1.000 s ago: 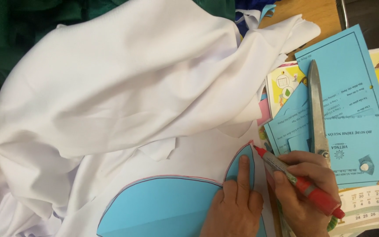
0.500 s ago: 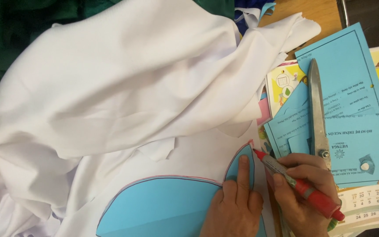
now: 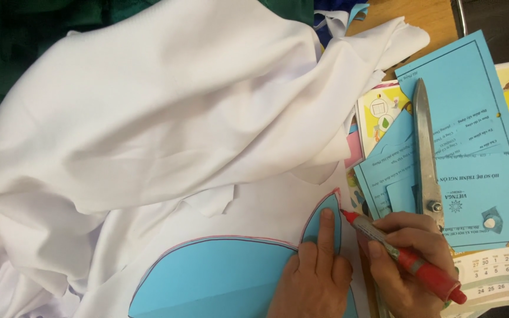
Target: The person traces the outline of a fish-shaped blue template onto a white cloth using a red marker, then begins cutting the cloth following the traced line with shears.
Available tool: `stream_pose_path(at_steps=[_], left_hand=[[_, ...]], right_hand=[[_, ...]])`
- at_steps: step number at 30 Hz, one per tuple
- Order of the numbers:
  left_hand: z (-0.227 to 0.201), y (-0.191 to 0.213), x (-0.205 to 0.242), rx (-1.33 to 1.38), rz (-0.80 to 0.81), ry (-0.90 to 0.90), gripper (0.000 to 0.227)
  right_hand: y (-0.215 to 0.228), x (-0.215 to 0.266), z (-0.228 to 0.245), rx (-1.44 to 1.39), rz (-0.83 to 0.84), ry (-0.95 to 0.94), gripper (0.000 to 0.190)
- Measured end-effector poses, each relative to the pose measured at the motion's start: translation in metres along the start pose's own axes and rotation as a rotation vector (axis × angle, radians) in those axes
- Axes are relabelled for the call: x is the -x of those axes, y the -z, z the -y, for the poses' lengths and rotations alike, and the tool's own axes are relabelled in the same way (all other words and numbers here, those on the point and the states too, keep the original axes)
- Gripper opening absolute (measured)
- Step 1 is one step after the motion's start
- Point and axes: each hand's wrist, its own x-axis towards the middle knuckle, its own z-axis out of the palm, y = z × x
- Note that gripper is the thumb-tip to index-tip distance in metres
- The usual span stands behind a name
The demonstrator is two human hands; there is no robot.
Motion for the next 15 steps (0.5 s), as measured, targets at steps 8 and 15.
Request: stream_pose_path(at_steps=[8, 15], left_hand=[[-0.0009, -0.0008, 0.0021, 0.077, 0.146, 0.066, 0.013], [-0.0009, 0.0074, -0.001, 0.086, 0.18, 0.06, 0.01]], right_hand=[[0.0023, 0.0029, 0.0025, 0.005, 0.014, -0.014, 0.022], [0.0057, 0.0098, 0.0085, -0.006, 0.017, -0.075, 0.022]])
